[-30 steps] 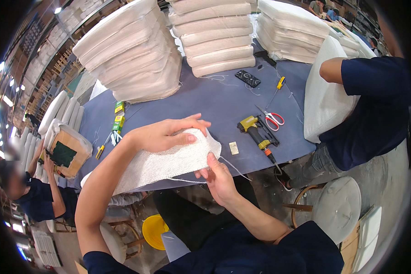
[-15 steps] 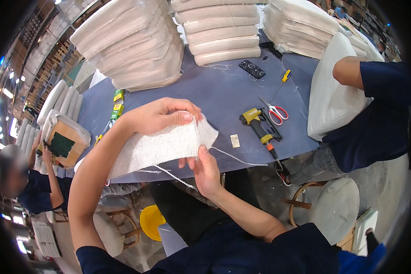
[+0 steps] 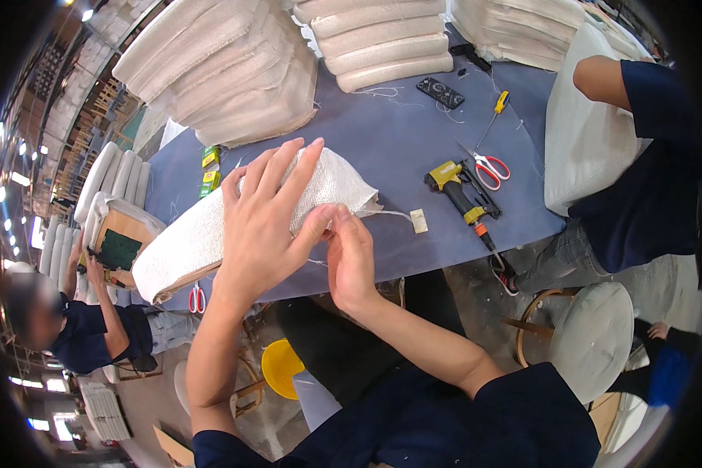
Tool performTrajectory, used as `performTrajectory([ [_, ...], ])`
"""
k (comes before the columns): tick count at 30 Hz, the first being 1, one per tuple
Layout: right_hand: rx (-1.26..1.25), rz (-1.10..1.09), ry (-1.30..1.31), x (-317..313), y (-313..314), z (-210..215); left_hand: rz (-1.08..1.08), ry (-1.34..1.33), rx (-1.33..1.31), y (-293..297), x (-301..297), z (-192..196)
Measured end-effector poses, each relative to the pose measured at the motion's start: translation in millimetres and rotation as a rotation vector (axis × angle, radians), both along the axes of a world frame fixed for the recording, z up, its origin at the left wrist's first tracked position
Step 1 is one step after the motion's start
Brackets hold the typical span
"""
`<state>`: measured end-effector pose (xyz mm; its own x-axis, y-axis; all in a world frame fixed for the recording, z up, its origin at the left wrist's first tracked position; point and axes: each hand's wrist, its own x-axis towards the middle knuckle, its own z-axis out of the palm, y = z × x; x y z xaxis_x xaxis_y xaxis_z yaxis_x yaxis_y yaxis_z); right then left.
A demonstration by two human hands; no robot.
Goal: The person wraps white fabric around a rectangular cushion base and secures it using a staple gun. They repeatedly fold the fabric edges and apply staples along the sides, then flip the cushion to work on other edges. The person handles multiple cushion units, stacking completed ones on the table.
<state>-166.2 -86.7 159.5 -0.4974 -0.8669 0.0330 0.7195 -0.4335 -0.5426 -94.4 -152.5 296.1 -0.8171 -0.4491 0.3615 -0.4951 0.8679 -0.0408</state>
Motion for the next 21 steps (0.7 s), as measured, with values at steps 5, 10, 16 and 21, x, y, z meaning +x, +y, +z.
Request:
performTrajectory([
  [5,0.025,0.11,0.22,-26,2,-18,0.058,0.039,-0.068,0,-15,-8],
  [10,0.222,0.532,0.932,-111,7,-32,0.082,0.016,-0.206,-11,-16,-26],
  [16,1.236,-0.229,1.836,-164,1,-202,0.056,0.017,-0.222,-9,-17,-20],
  [21,1.194,-0.1,1.826,-191,-2,-227,0.049,0.015,-0.203,7,-13,-21],
])
